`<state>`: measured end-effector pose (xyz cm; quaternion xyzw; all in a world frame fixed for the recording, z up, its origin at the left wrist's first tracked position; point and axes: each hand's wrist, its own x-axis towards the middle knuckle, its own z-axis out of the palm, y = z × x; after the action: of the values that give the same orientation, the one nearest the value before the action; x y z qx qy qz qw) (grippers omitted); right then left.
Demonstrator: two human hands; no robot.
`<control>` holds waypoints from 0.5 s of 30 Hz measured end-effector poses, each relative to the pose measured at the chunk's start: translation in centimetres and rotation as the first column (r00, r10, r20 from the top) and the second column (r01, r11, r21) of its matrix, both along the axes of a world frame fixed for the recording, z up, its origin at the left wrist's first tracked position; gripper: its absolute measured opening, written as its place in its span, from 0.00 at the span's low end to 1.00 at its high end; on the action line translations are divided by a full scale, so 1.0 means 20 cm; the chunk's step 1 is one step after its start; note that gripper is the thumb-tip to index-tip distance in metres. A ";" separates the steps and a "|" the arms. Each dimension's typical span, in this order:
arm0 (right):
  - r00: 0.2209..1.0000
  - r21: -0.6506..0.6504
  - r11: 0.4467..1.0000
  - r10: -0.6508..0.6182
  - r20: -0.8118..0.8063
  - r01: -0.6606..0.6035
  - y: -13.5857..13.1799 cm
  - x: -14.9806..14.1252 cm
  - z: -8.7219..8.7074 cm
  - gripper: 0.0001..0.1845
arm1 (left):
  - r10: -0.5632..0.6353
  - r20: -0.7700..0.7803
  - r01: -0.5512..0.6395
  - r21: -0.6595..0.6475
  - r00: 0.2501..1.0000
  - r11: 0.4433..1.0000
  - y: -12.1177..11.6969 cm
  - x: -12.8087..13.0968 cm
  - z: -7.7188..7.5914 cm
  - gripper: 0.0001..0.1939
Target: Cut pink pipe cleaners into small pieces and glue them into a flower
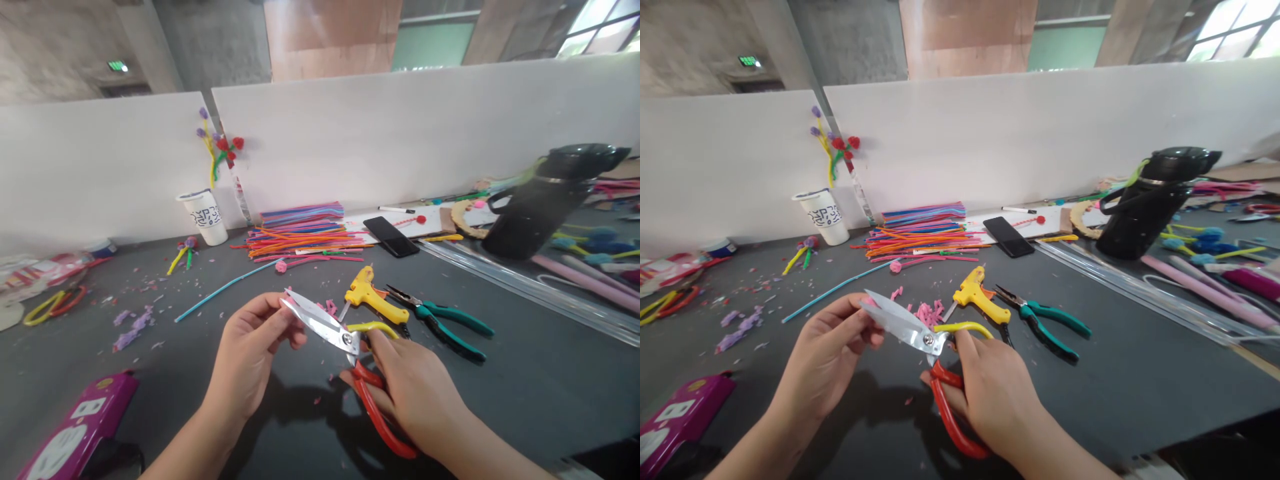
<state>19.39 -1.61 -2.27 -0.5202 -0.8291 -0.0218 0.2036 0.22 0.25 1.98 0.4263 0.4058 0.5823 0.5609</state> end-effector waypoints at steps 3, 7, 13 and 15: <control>1.000 -0.010 1.000 -0.006 0.000 0.006 0.00 0.00 0.00 0.21 | -0.010 -0.008 0.010 0.011 1.000 1.000 0.00 0.00 0.00 0.02; 1.000 -0.003 1.000 -0.010 -0.005 0.010 0.00 -0.01 0.01 0.20 | -0.013 -0.012 0.013 0.012 1.000 1.000 -0.01 0.00 0.00 0.03; 1.000 0.007 1.000 -0.014 -0.007 0.014 0.00 -0.02 0.00 0.20 | -0.003 0.013 0.003 0.003 1.000 1.000 -0.01 0.00 0.00 0.03; 1.000 0.013 1.000 -0.011 -0.014 0.011 0.00 -0.02 -0.01 0.20 | -0.009 0.030 0.009 0.002 1.000 1.000 -0.01 0.00 0.00 0.03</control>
<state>18.99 -1.58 -2.43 -0.5235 -0.8248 -0.0248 0.2124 0.29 0.13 1.96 0.4199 0.3950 0.5865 0.5689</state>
